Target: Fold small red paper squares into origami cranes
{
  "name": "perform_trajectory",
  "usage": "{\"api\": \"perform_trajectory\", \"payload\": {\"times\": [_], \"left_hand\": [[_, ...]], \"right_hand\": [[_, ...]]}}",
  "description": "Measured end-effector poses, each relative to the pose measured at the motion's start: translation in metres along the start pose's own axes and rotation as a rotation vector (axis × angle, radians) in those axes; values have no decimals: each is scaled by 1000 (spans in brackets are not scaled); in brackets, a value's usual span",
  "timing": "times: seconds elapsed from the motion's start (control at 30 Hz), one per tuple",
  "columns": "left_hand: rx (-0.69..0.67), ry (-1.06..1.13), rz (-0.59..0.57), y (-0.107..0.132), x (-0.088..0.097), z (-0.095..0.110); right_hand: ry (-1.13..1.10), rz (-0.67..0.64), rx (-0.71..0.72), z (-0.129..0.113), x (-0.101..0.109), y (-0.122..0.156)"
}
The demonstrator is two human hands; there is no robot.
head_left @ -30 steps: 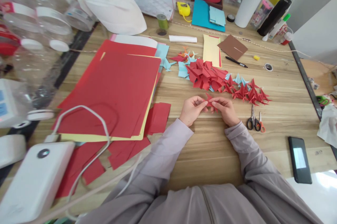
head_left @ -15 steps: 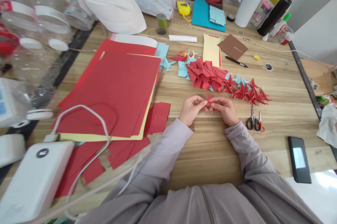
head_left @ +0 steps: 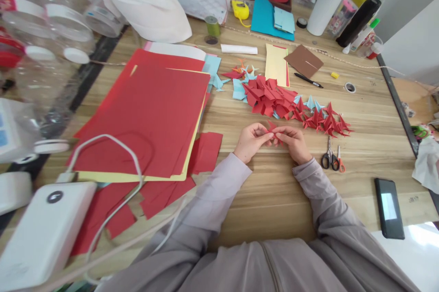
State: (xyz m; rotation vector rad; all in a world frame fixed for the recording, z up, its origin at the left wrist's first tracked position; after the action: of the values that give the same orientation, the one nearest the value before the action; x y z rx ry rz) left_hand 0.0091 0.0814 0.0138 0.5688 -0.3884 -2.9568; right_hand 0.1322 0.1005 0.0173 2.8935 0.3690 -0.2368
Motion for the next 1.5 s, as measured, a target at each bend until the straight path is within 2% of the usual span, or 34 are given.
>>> {"api": "perform_trajectory", "payload": {"times": [0.97, 1.3, 1.5], "left_hand": [[-23, -27, 10, -2, 2, -1], [51, 100, -23, -3, 1, -6], [8, 69, -13, -3, 0, -5]], "right_hand": [[50, -4, 17, -3, -1, 1], [32, 25, 54, -3, -1, 1], [57, 14, 63, -4, -2, 2]]}}
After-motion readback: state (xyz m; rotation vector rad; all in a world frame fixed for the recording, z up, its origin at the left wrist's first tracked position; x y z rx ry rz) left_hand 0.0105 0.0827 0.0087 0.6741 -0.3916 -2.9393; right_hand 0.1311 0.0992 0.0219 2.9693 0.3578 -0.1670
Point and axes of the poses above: each hand's wrist, its own y-axis away from the middle knuckle, its own x-axis out of the back of the hand, z = x × y, the point moved 7 cm from there along -y, towards the middle knuckle, and after that the axes turned 6 degrees about z, right-handed, at the moved point
